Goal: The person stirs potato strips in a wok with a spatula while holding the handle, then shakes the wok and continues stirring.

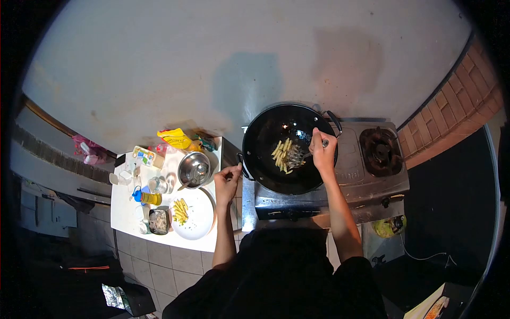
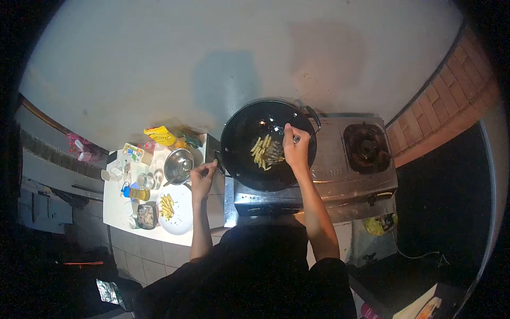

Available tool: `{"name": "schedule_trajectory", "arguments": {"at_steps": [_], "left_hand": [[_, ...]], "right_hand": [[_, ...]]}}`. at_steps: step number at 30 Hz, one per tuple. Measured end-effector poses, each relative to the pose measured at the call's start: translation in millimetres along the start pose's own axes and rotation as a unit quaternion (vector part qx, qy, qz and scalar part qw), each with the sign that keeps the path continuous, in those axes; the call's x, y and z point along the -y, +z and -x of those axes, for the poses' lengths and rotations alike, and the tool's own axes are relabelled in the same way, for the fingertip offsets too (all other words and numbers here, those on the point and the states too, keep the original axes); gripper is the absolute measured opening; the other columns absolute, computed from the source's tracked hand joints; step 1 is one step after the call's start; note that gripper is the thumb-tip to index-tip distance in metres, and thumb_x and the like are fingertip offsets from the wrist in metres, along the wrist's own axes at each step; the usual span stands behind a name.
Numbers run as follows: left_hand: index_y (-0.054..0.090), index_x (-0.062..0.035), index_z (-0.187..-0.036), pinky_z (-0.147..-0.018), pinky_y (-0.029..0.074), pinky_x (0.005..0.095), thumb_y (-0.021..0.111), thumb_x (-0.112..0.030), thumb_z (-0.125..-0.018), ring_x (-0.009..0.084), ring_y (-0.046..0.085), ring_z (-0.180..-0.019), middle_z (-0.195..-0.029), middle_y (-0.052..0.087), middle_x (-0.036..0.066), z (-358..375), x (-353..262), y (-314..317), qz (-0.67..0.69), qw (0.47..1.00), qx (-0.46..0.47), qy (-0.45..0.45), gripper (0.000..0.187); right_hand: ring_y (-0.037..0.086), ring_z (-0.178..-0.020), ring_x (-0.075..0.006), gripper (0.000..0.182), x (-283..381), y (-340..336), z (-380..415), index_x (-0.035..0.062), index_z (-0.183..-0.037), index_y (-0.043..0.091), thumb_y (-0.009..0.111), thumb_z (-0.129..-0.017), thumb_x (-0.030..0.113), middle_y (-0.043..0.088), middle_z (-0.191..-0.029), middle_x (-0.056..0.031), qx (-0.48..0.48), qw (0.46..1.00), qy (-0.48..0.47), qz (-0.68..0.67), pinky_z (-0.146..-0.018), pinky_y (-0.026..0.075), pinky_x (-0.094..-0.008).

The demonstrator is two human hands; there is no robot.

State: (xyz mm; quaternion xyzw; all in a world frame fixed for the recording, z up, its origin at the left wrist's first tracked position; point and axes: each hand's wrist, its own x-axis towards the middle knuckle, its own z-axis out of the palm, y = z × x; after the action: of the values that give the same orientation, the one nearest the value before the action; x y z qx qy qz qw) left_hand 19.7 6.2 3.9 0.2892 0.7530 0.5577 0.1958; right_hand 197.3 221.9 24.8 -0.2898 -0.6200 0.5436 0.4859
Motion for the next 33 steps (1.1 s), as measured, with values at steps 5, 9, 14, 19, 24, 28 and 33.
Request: {"name": "schedule_trajectory", "arguments": {"at_steps": [5,9,14,19,24,28,33], "left_hand": [[0.067,0.0045,-0.08,-0.057,0.038,0.0205,0.066,-0.016,-0.086,0.0043,0.046,-0.061,-0.065,0.057,-0.002,-2,3,0,0.009,0.999,-0.005,0.053,0.022],[0.066,0.0042,-0.08,-0.055,0.037,0.0198,0.066,-0.015,-0.086,0.0036,0.046,-0.059,-0.064,0.057,-0.002,-4,8,0,0.014,0.999,-0.002,0.042,0.02],[0.068,0.003,-0.079,-0.068,0.041,0.0235,0.068,-0.014,-0.084,0.0073,0.052,-0.067,-0.07,0.064,0.003,-3,3,-1,0.022,1.0,0.006,0.005,0.018],[0.068,0.0034,-0.079,-0.068,0.041,0.0236,0.067,-0.013,-0.084,0.0074,0.052,-0.068,-0.07,0.064,0.003,-3,3,0,0.022,1.0,-0.002,0.011,0.017],[0.068,0.0032,-0.08,-0.068,0.041,0.0243,0.065,-0.013,-0.085,0.007,0.051,-0.069,-0.071,0.063,0.002,2,2,3,0.025,1.0,-0.018,-0.002,0.017],[0.068,0.004,-0.084,-0.064,0.04,0.0237,0.064,-0.017,-0.087,0.0068,0.049,-0.068,-0.072,0.062,0.001,9,1,5,0.02,0.999,-0.035,-0.012,0.021],[0.067,0.0051,-0.085,-0.063,0.04,0.0239,0.064,-0.02,-0.087,0.0072,0.048,-0.067,-0.071,0.061,0.001,14,-2,9,0.013,0.998,-0.054,-0.035,0.025]], "right_hand": [[0.031,-0.046,-0.0081,0.041,-3,0,-2,0.0002,-0.054,0.038,0.048,-0.092,0.013,0.034,-0.047,-0.0012,0.005,1.0,-0.019,0.015,-0.045,0.024,-0.0313],[0.029,-0.047,-0.0086,0.04,-5,1,0,-0.0007,-0.055,0.037,0.048,-0.091,0.011,0.032,-0.048,-0.002,-0.006,1.0,-0.016,0.024,-0.045,0.024,-0.032],[0.028,-0.048,-0.0088,0.038,-4,2,0,-0.0013,-0.057,0.037,0.049,-0.091,0.01,0.031,-0.049,-0.0024,0.001,0.999,-0.014,0.031,-0.046,0.023,-0.0323],[0.028,-0.05,-0.0088,0.038,-7,1,0,-0.001,-0.057,0.038,0.049,-0.091,0.01,0.031,-0.049,-0.0028,0.006,0.998,-0.031,0.053,-0.046,0.024,-0.032],[0.026,-0.052,-0.0064,0.04,22,3,-2,-0.0016,-0.057,0.037,0.054,-0.091,0.013,0.027,-0.051,-0.0012,0.085,0.986,-0.075,0.123,-0.046,0.023,-0.0301],[0.025,-0.053,-0.0056,0.042,29,2,-3,-0.0015,-0.057,0.036,0.056,-0.09,0.014,0.026,-0.053,-0.0003,0.119,0.987,-0.057,0.096,-0.046,0.022,-0.0292],[0.025,-0.053,-0.0059,0.041,39,-14,-11,-0.0012,-0.057,0.037,0.055,-0.091,0.013,0.026,-0.053,0.0001,0.151,0.982,-0.076,0.082,-0.045,0.022,-0.0287]]}}
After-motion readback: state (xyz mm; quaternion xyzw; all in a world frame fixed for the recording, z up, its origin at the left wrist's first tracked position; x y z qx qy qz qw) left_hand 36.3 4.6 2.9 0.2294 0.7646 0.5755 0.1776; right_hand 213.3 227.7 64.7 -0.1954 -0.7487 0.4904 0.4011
